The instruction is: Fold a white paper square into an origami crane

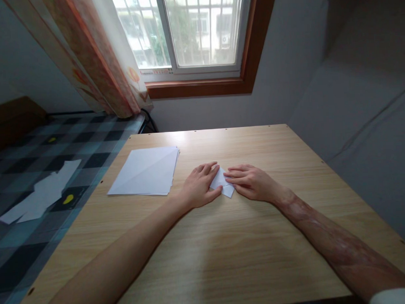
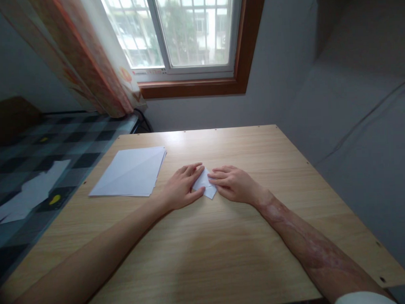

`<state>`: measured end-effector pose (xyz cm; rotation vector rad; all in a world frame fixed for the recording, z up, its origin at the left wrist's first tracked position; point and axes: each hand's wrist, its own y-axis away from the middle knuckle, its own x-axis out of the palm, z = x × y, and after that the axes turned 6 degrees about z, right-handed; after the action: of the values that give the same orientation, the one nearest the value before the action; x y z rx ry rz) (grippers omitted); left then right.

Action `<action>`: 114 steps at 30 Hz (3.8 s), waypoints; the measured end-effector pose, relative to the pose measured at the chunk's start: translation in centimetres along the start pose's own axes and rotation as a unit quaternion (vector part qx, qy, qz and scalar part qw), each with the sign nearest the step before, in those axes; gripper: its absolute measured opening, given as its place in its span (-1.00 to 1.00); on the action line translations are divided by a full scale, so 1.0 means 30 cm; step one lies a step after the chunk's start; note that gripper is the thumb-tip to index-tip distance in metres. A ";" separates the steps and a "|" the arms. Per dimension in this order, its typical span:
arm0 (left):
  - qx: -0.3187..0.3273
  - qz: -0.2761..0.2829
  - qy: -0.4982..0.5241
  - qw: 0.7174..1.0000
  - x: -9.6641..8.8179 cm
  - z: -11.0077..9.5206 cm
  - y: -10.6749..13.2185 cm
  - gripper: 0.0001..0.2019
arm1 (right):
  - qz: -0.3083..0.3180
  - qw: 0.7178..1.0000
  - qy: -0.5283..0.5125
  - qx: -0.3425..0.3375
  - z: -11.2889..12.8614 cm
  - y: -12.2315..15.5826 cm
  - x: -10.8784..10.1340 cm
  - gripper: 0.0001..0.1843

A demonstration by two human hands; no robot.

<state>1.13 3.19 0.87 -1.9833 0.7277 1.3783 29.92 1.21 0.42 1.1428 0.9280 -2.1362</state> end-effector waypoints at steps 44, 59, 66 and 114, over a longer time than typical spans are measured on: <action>-0.053 -0.032 0.004 0.998 0.008 0.011 -0.011 -0.33 | -0.075 0.997 0.013 -0.031 -0.020 -0.011 0.036 -0.67; -0.111 -0.138 0.227 0.958 0.029 0.047 -0.017 -0.43 | -0.033 0.999 0.004 -0.041 0.010 -0.019 0.033 -0.51; -0.072 -0.139 0.163 0.974 0.012 0.028 -0.017 -0.78 | -0.022 0.998 0.004 -0.054 0.024 -0.029 0.034 -0.47; 0.049 -0.025 0.064 0.996 -0.035 0.033 -0.021 -0.57 | -0.017 0.999 0.018 0.033 -0.039 -0.072 0.030 -0.49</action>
<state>0.66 4.45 1.71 -2.0132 0.7826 1.1729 28.51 3.34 -0.14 1.2083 0.9051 -2.1959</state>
